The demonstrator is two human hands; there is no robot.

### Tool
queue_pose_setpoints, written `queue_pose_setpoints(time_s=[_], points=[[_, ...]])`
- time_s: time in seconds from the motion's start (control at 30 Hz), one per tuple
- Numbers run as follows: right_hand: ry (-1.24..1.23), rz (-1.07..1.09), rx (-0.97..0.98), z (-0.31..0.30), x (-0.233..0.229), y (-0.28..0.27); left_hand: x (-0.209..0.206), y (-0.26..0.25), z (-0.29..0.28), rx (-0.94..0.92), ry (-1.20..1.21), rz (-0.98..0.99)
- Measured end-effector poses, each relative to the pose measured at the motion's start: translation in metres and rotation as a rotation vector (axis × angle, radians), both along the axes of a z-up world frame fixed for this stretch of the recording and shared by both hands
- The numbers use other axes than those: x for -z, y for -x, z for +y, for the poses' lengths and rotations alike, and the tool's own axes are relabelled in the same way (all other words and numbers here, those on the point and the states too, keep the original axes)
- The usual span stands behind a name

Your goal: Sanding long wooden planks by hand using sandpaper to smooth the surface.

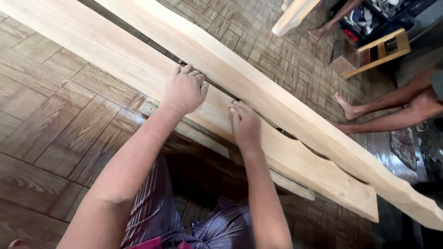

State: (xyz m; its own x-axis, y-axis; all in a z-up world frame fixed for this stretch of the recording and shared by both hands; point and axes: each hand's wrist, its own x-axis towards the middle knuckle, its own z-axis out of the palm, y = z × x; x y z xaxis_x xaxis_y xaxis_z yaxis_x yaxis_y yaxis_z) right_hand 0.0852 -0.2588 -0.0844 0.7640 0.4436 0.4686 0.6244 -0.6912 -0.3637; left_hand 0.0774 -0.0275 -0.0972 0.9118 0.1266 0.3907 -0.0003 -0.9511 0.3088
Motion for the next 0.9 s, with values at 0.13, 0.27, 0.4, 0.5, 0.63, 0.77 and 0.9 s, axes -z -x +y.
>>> queue_pose_setpoints(time_s=[0.13, 0.27, 0.4, 0.5, 0.63, 0.77, 0.9], points=[[0.036, 0.001, 0.031, -0.06, -0.012, 0.005, 0.005, -0.005, 0.003, 0.005, 0.005, 0.002], [0.046, 0.059, 0.278, -0.136, -0.018, 0.015, 0.001, 0.001, 0.003, 0.006, 0.015, 0.008], [0.045, 0.048, 0.391, -0.17, -0.003, 0.009, -0.001, 0.001, 0.0, -0.002, -0.009, -0.008], [0.031, 0.036, 0.392, -0.147, -0.001, 0.008, -0.015, 0.013, -0.005, -0.007, -0.002, 0.006], [0.014, 0.013, 0.27, -0.076, 0.0, 0.004, -0.01, 0.008, -0.006, -0.012, 0.001, 0.02], [-0.13, 0.106, 0.049, 0.006, -0.006, 0.007, -0.012, 0.011, -0.006, 0.002, 0.024, 0.034], [-0.307, 0.416, 0.111, 0.034, -0.058, 0.037, -0.042, 0.034, -0.01, 0.141, 0.12, 0.086]])
